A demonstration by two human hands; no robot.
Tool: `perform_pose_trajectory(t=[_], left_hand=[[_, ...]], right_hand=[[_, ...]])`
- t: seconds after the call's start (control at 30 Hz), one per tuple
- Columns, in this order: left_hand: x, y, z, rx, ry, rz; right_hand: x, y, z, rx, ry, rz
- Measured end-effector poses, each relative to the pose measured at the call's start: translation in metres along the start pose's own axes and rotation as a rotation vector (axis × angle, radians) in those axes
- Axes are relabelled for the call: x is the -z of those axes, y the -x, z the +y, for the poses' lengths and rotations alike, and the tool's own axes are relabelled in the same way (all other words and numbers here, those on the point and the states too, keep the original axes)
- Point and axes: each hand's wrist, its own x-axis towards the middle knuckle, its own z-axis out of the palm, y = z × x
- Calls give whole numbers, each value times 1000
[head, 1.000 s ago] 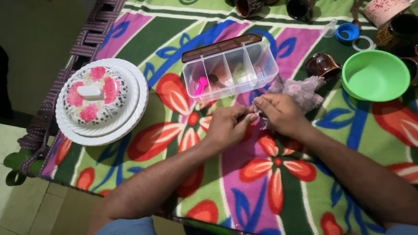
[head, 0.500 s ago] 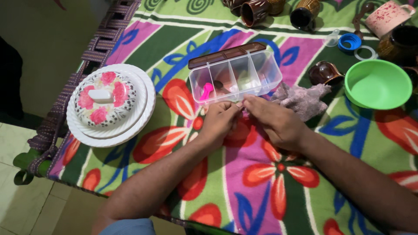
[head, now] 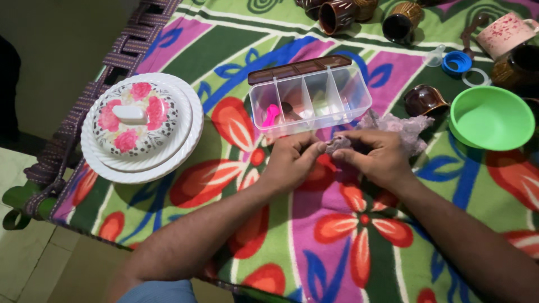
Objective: The person wipes a small container, its lid, a cup, and a plate with a cloth, handling each item separately and placing them back on the workspace.
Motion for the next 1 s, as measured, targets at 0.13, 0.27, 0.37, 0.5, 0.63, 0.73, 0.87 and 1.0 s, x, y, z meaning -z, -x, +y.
perform_pose_trajectory(t=[0.13, 0.27, 0.37, 0.5, 0.63, 0.73, 0.87, 1.0], left_hand=[[-2, 5, 8, -333, -349, 51], [-3, 8, 17, -553, -428, 55], [-1, 10, 23, -631, -549, 90], [0, 11, 28, -661, -625, 81], [0, 13, 25, -672, -564, 33], [-4, 13, 23, -653, -577, 29], [-5, 12, 27, -702, -533, 109], [-2, 11, 24, -652, -591, 120]], right_hand=[[6, 0, 9, -144, -174, -96], [8, -5, 14, -224, -349, -194], [10, -9, 10, -231, -278, -167], [10, -13, 3, -154, -183, -279], [7, -8, 1, -71, -60, -214], [2, -4, -2, -104, 18, -153], [1, -5, -10, 0, 196, -132], [-1, -5, -7, -115, -49, -194]])
